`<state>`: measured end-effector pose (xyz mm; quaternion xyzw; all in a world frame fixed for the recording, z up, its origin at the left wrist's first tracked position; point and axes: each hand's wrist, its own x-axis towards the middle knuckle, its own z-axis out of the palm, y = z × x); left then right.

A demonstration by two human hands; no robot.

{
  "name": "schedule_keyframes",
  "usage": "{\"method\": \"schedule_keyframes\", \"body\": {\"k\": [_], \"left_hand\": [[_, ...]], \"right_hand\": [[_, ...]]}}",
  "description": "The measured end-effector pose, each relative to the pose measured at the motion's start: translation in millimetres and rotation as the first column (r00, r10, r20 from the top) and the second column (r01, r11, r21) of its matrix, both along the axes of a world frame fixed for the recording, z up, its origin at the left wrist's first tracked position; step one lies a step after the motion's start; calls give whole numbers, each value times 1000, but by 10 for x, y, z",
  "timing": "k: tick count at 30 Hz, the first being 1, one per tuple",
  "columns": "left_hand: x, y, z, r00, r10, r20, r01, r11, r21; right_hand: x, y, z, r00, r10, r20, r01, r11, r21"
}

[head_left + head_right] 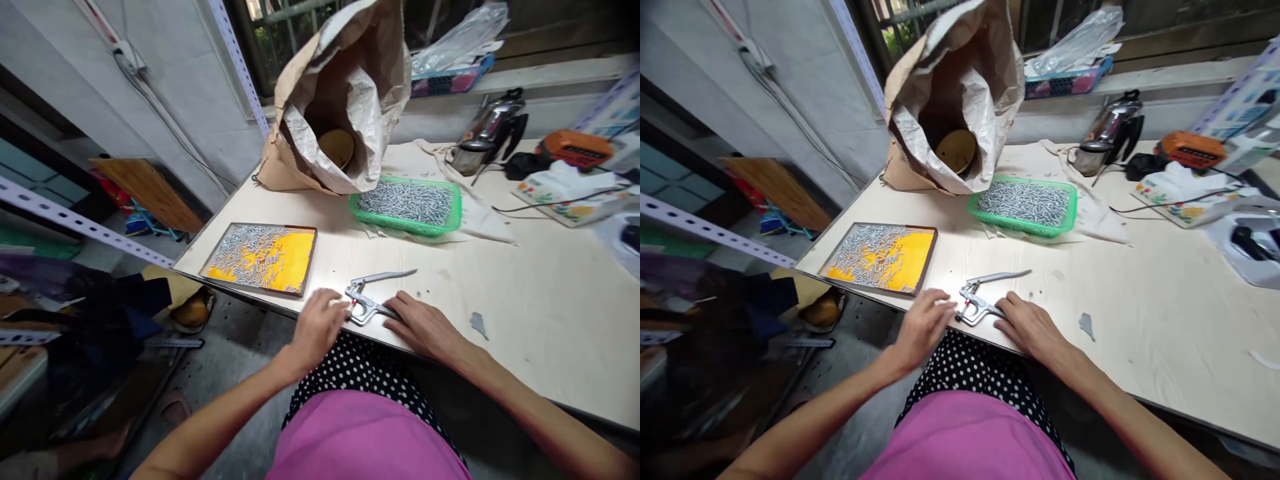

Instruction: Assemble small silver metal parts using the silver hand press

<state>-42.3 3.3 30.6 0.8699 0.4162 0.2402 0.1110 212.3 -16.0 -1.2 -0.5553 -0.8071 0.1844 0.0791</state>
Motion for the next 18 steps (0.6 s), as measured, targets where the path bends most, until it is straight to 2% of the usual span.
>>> {"method": "schedule_keyframes", "body": {"k": [2, 4, 6, 7, 9, 12, 15, 18], "left_hand": [[-345, 343, 68, 974, 203, -98, -198, 978, 61], [-675, 691, 102, 906, 377, -190, -360, 925, 122], [-929, 974, 103, 846, 451, -284, -425, 893, 151], [-1017, 1082, 94, 829, 447, -337, -418, 895, 158], [-1122, 1233, 69, 813, 366, -453, -334, 930, 151], [-1177, 1365, 38, 779, 149, -609, -115, 989, 95], [-1221, 1472, 22, 732, 0, -681, 56, 997, 60], [-1276, 1578, 9, 697, -81, -713, 175, 983, 59]], "right_hand": [[42, -32, -76, 999, -31, 5, 31, 999, 8], [95, -45, -123, 999, -50, 10, 50, 998, 45], [154, -59, -129, 999, -51, -7, 52, 994, 96], [183, -67, -115, 999, -48, -19, 50, 992, 119], [235, -76, -61, 998, -48, -34, 53, 985, 163], [281, -45, 66, 997, -78, -10, 78, 966, 248], [262, 51, 191, 993, -114, 43, 94, 942, 322], [148, 166, 266, 990, -109, 85, 79, 952, 296]]}}
